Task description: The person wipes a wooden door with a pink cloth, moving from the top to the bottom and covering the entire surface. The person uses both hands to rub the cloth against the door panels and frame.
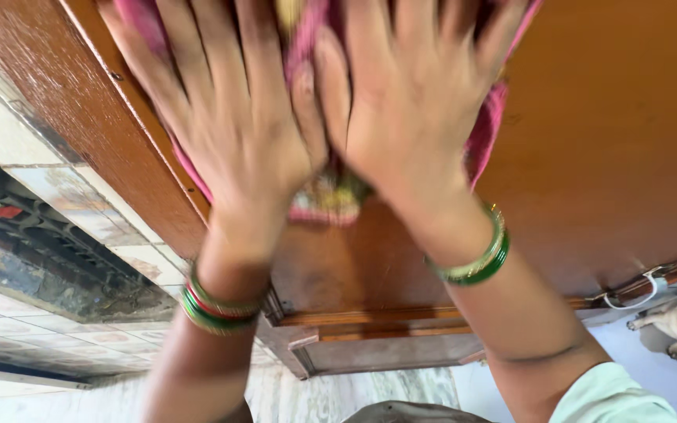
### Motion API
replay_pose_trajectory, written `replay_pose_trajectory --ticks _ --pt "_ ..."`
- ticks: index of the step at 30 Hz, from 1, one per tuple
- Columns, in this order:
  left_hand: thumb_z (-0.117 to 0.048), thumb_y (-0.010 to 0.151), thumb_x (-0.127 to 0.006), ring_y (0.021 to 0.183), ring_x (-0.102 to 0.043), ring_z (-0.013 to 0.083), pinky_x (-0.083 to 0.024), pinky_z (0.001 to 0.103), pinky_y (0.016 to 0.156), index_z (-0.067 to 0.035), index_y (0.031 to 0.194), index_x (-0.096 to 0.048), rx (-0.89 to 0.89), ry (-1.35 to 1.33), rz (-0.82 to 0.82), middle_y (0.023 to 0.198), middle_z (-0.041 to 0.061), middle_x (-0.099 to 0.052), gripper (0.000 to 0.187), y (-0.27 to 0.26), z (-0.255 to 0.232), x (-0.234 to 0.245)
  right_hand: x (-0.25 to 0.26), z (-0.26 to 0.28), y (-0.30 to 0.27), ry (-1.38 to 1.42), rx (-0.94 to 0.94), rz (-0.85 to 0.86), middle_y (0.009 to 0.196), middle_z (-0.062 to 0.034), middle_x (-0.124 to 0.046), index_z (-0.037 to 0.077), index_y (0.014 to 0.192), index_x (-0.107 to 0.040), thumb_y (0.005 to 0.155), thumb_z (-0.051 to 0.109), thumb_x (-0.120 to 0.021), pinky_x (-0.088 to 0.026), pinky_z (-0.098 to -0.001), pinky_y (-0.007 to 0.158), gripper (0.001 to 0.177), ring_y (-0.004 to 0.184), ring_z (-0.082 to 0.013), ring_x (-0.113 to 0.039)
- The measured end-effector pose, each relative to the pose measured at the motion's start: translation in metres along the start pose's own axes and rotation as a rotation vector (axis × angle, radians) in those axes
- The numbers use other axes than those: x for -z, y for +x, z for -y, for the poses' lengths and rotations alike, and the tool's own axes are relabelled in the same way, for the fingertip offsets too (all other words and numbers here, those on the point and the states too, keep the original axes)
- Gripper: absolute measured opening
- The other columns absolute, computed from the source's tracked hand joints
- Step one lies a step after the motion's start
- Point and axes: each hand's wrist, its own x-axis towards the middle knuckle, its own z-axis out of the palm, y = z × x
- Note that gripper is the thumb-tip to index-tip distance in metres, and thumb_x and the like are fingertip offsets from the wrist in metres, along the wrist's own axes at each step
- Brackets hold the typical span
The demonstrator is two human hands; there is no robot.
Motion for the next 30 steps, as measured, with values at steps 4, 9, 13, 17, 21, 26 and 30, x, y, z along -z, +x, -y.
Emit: replay_pose_trajectory --ticks 4,9,13,17,21,26,30 --pt "-0.044 0.109 -0.040 0.148 -0.031 0.0513 -0.015 0.075 0.118 -0.002 0.155 -0.051 0.026 0.094 -0.028 0.153 0.033 -0.048 0.063 -0.104 0.013 -0.049 -0.019 0.040 -0.086 -0.025 0.046 0.171 0.159 -0.0143 -0.048 0.027 0.160 -0.051 0.110 0.053 -0.049 -0.010 -0.0770 0.112 0.057 0.145 -0.0417 -0.046" --pt "-0.043 0.110 -0.043 0.142 -0.047 0.0462 -0.020 0.072 0.118 -0.010 0.142 -0.054 -0.054 0.040 -0.141 0.132 0.027 -0.061 0.047 -0.259 0.035 -0.119 -0.054 0.064 -0.207 -0.090 0.219 0.177 0.149 0.0045 -0.057 0.036 0.152 -0.060 0.106 0.058 -0.050 -0.011 -0.0680 0.115 0.052 0.141 -0.0305 -0.043" --pt "-0.050 0.105 -0.038 0.138 -0.046 0.0398 -0.025 0.066 0.117 -0.015 0.145 -0.054 -0.080 0.119 -0.138 0.135 0.019 -0.060 0.055 -0.365 0.046 -0.166 -0.075 0.077 -0.283 0.048 0.329 0.216 0.148 0.0107 -0.062 0.031 0.146 -0.063 0.103 0.050 -0.052 -0.034 -0.0504 0.109 0.048 0.133 -0.0090 -0.054" --pt "-0.045 0.097 -0.050 0.126 -0.051 0.0445 -0.028 0.063 0.110 -0.011 0.142 -0.056 0.070 -0.068 0.092 0.129 0.023 -0.061 0.057 -0.452 0.044 -0.181 -0.091 0.088 -0.352 0.288 0.285 0.402 0.119 0.0043 -0.061 0.031 0.145 -0.064 0.101 0.044 -0.061 -0.052 -0.0382 0.082 0.046 0.100 -0.0163 -0.062" --pt "-0.051 0.087 -0.054 0.129 -0.051 0.0469 -0.024 0.069 0.116 -0.005 0.137 -0.054 0.209 0.004 0.552 0.129 0.024 -0.061 0.068 -0.518 0.032 -0.172 -0.089 0.087 -0.415 0.519 0.279 0.751 0.129 0.0022 -0.067 0.026 0.159 -0.058 0.104 0.040 -0.061 -0.052 -0.0393 0.077 0.056 0.102 -0.0176 -0.065" --pt "-0.062 0.084 -0.057 0.136 -0.040 0.0599 -0.022 0.078 0.115 0.006 0.132 -0.052 0.208 0.062 0.613 0.136 0.038 -0.047 0.083 -0.519 -0.001 -0.171 -0.061 0.074 -0.454 0.267 0.017 0.404 0.134 -0.0121 -0.063 0.017 0.136 -0.061 0.096 0.049 -0.061 -0.044 -0.0545 0.091 0.051 0.117 -0.0327 -0.059" --pt "-0.059 0.091 -0.053 0.137 -0.023 0.0747 -0.015 0.083 0.113 0.013 0.151 -0.031 0.199 -0.056 0.308 0.150 0.052 -0.023 0.097 -0.444 -0.040 -0.186 -0.059 0.036 -0.397 0.293 -0.361 0.758 0.118 -0.0260 -0.058 0.005 0.127 -0.064 0.093 0.054 -0.066 -0.039 -0.0670 0.088 0.060 0.106 -0.0440 -0.057"
